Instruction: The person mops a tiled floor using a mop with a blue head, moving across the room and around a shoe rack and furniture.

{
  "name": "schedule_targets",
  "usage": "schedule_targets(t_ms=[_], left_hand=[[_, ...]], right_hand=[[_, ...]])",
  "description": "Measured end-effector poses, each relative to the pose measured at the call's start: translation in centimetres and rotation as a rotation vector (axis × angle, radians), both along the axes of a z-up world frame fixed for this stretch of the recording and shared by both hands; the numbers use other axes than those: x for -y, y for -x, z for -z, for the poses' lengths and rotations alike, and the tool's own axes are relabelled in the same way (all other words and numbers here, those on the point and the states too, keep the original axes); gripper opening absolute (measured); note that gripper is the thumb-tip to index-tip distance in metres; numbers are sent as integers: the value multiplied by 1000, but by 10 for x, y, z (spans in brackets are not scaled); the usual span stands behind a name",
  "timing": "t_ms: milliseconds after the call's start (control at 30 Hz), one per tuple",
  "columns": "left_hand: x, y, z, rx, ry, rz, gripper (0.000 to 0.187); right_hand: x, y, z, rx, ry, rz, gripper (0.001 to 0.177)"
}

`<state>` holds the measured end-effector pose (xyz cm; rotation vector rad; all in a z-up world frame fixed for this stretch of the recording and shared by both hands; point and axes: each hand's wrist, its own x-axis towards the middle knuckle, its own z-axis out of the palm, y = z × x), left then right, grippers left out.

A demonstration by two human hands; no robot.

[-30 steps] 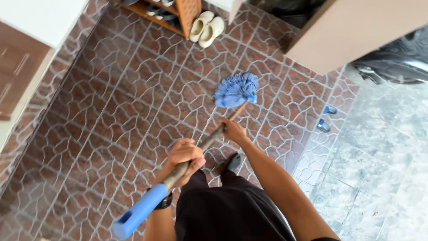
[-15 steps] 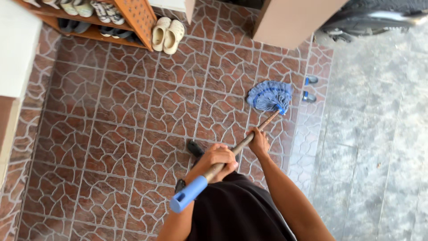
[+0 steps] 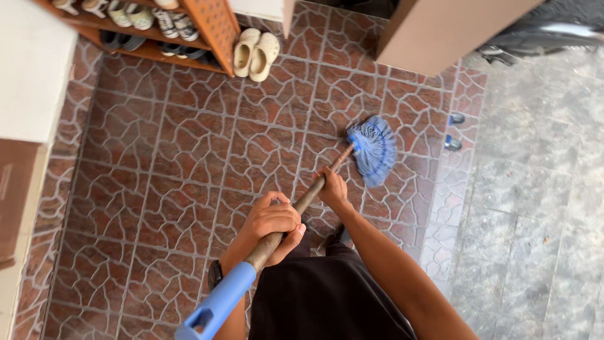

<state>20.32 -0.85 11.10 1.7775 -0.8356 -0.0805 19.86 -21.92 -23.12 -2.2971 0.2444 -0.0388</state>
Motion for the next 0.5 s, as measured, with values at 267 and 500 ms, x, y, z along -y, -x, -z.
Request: schedule_targets(t_ms=[267,500], left_hand=[[-28,4,-19,99,-53,-266,29],[-27,22,-55,220,-112,-370,24]], right_hand=[[-84,-67,-23,113,-280,-158,32],[-108,-80,-56,-213,-249,-559,25]])
